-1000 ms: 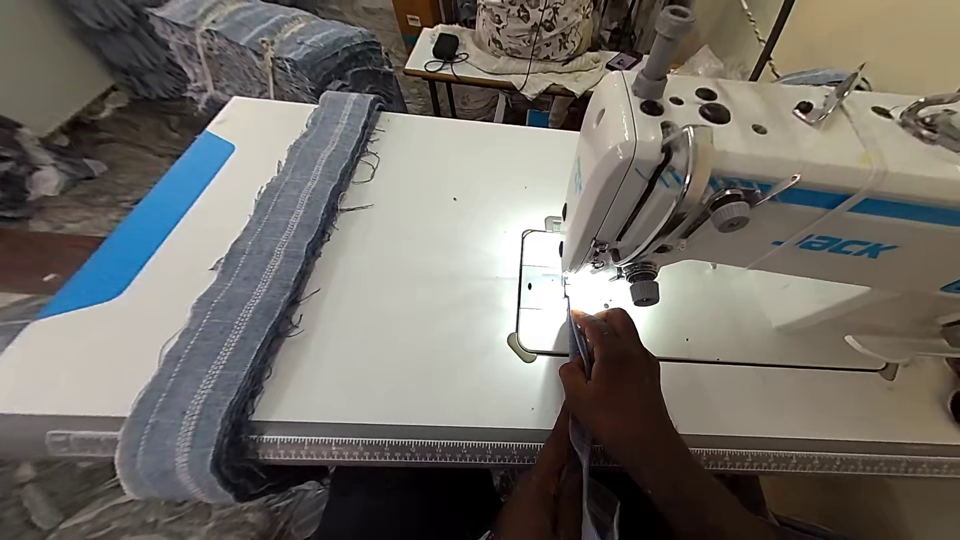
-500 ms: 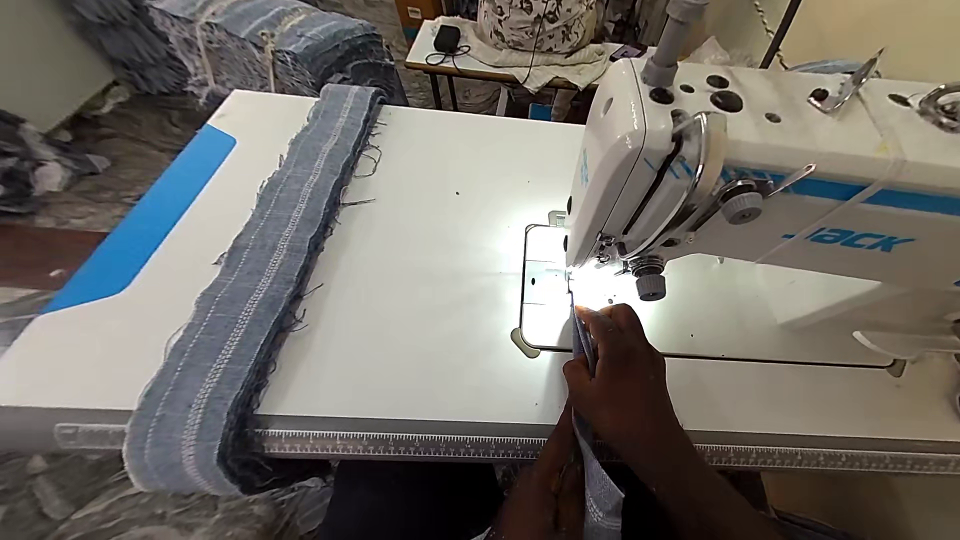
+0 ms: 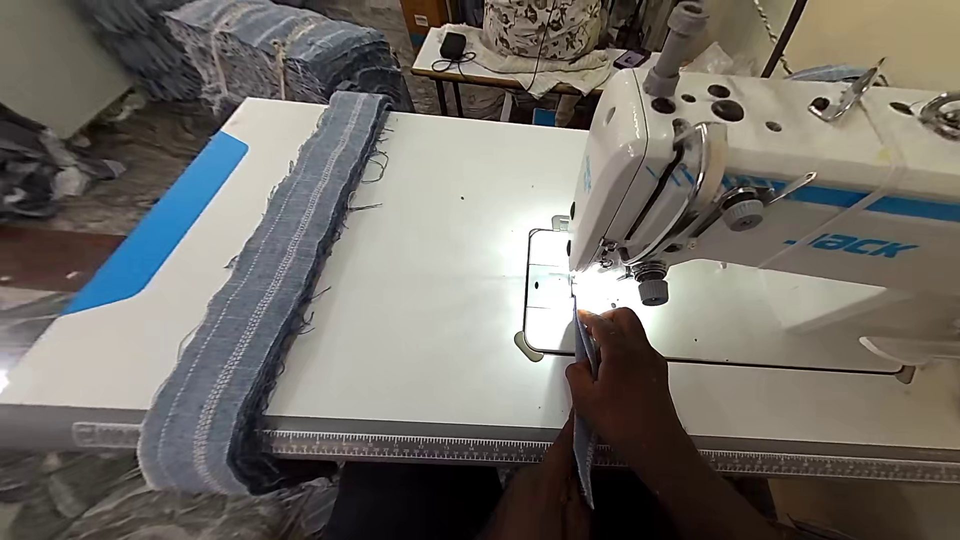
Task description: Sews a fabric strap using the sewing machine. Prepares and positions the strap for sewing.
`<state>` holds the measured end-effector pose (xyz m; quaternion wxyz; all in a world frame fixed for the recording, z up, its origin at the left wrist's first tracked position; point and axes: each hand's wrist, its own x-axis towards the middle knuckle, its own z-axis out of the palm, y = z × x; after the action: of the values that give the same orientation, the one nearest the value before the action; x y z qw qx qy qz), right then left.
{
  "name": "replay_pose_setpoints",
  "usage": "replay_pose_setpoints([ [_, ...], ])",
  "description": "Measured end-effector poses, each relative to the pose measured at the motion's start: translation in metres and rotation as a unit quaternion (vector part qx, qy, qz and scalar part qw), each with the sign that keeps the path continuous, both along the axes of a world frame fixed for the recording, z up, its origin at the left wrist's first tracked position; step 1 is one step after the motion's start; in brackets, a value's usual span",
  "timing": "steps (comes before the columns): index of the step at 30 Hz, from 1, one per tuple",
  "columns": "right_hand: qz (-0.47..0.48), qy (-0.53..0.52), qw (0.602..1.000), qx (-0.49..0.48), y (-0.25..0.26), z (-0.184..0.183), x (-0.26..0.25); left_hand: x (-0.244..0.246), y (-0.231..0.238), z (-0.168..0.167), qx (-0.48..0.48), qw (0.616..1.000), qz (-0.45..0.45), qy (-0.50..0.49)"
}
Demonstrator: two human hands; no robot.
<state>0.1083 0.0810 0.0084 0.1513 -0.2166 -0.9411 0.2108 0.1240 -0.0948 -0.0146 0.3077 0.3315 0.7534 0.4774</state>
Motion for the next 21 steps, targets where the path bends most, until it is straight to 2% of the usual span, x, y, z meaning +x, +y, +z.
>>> replay_pose_setpoints([
  [2, 0.001, -0.002, 1.0, 0.0, 0.0, 0.001, 0.001, -0.009, 0.007, 0.018, -0.102, 0.984, -0.032, 0.146],
  [5, 0.017, -0.016, 1.0, -0.009, 0.005, 0.005, 0.002, -0.031, 0.026, 0.049, -0.239, 0.936, -0.129, 0.225],
  [10, 0.027, -0.032, 0.999, -0.03, 0.022, 0.007, -0.016, -0.065, 0.04, 0.043, -0.235, 0.897, -0.167, 0.334],
  [13, 0.047, -0.055, 0.991, -0.115, 0.028, 0.02, 0.0, -0.077, 0.024, 0.031, -0.119, 0.895, -0.125, 0.412],
  [16, 0.096, 0.002, 0.967, -0.237, 0.04, 0.022, 0.036, -0.091, 0.014, 0.015, 0.06, 0.903, -0.048, 0.423],
  [19, 0.22, 0.115, 0.95, -0.191, 0.06, 0.014, 0.051, -0.107, 0.019, 0.017, 0.172, 0.919, -0.04, 0.352],
  [21, 0.257, 0.224, 0.919, -0.197, 0.069, 0.005, 0.044, -0.118, 0.027, 0.022, 0.221, 0.93, -0.06, 0.286],
])
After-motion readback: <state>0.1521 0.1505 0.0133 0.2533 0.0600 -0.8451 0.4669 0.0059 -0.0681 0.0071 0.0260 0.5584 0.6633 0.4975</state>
